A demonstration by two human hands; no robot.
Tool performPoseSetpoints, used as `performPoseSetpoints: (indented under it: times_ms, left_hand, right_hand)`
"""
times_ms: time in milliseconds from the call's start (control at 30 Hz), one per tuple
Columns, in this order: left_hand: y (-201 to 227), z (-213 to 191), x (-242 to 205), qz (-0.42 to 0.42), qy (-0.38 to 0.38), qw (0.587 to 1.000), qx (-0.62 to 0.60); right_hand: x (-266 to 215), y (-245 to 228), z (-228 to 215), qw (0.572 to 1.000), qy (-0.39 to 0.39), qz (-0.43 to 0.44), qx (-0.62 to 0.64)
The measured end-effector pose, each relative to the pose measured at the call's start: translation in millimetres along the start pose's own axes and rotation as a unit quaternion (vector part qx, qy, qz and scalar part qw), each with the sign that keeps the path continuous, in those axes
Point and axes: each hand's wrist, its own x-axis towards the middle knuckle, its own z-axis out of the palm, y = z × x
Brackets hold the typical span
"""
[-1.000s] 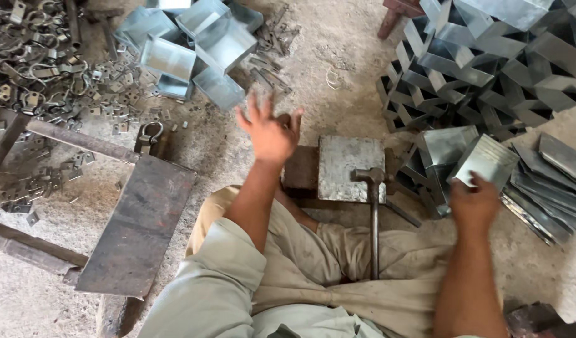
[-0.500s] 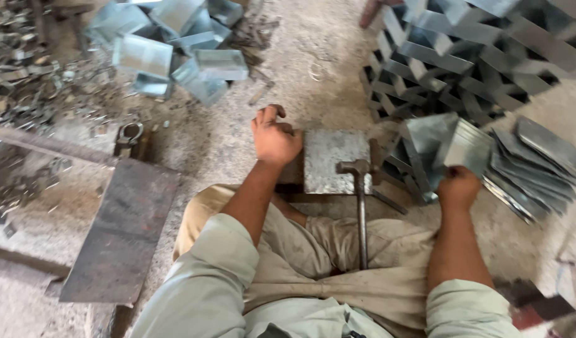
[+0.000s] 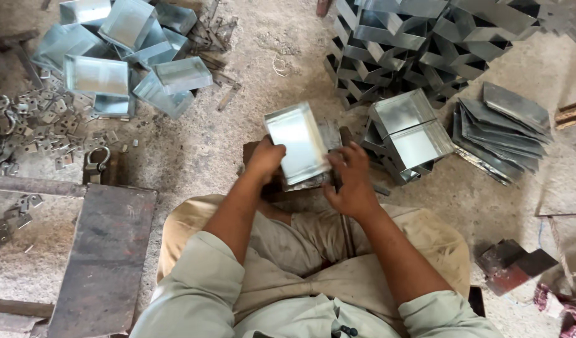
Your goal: The person sits on the floor and repeatedly hammers a small rectangular metal piece placed on a metal block. They adjust the piece's position frequently and stack the finished items to the side.
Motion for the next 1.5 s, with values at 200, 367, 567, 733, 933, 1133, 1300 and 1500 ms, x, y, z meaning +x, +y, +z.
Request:
performPoseSetpoints:
  times_ms: [200, 367, 567, 733, 933, 1133, 1300, 1500]
  left_hand:
    - [38, -62, -25, 0.229, 0.043, 0.938, 0.258]
    - [96, -45, -72, 0.328, 0.172, 0.811, 0.452]
    - [74, -17, -48, 0.359, 0.115, 0.734, 0.565]
    - [63, -13, -39, 0.356, 0.095, 0.743, 0.559]
    - [68, -12, -36, 0.356, 0.089, 0.744, 0.559]
    - [71, -11, -41, 0.346, 0.084, 0.750, 0.558]
    - [71, -10, -42, 0.330, 0.077, 0.749, 0.569]
    - [67, -10, -43, 0.354, 0.086, 0.753, 0.548]
  right_hand:
    - [-42, 45, 32, 0.894, -0.185, 0.392, 0.110]
    - [-61, 56, 56, 0.829, -0.153, 0.492, 0.219]
    - [-72, 97, 42, 0.699, -0.152, 0.574, 0.397]
    - [-58, 74, 13, 0.844, -0.141, 0.462, 0.233]
    - [4, 16, -94, 0.912, 0.128, 0.384, 0.071]
    - [50, 11, -130, 0.846, 0.461, 0.066, 0.259]
    - [17, 7, -40, 0.886, 0.065, 0.417, 0.191]
    - [17, 12, -50, 0.965, 0.063, 0.234, 0.098]
